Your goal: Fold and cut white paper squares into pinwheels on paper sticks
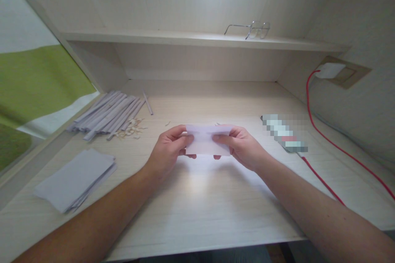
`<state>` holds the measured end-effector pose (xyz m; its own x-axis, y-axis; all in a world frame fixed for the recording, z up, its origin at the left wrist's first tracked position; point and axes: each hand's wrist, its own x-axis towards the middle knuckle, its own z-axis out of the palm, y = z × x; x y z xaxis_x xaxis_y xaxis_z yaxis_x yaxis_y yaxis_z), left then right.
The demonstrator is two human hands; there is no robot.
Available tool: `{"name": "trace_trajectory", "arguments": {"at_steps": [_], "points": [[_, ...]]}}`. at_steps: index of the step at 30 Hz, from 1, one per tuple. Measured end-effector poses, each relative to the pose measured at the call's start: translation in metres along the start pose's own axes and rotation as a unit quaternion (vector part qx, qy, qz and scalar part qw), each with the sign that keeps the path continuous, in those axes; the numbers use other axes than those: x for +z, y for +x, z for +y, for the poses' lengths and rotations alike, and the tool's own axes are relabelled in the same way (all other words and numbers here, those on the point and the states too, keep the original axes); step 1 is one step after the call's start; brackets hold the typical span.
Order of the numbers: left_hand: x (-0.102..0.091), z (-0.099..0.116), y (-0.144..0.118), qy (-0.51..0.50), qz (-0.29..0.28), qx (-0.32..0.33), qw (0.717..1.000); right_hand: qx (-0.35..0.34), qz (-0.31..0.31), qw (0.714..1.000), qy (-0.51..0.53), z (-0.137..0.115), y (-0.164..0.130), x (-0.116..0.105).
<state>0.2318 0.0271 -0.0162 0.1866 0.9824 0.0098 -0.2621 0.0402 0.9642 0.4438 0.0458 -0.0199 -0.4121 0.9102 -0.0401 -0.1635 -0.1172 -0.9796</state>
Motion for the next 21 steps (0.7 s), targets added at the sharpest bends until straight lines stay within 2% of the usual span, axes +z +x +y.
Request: {"name": "trace_trajectory", "arguments": {"at_steps": [4, 12, 17, 21], "points": [[0.0036, -0.0010, 0.0012, 0.028, 0.023, 0.013, 0.999, -0.036, 0.057, 0.995, -0.070, 0.0037, 0.0009, -0.0005], [0.0014, -0.0041, 0.0018, 0.114, 0.024, 0.037, 0.993, -0.134, 0.114, 0.981, -0.077, 0.0004, -0.0045, 0.0048], [0.0011, -0.0031, 0.0022, 0.136, 0.026, 0.047, 0.989, -0.122, 0.123, 0.982, -0.078, 0.0008, -0.0045, 0.0049], [0.0024, 0.0002, 0.0018, 0.111, 0.036, 0.019, 0.993, -0.135, 0.146, 0.975, -0.096, -0.0004, -0.0034, 0.0028]]}}
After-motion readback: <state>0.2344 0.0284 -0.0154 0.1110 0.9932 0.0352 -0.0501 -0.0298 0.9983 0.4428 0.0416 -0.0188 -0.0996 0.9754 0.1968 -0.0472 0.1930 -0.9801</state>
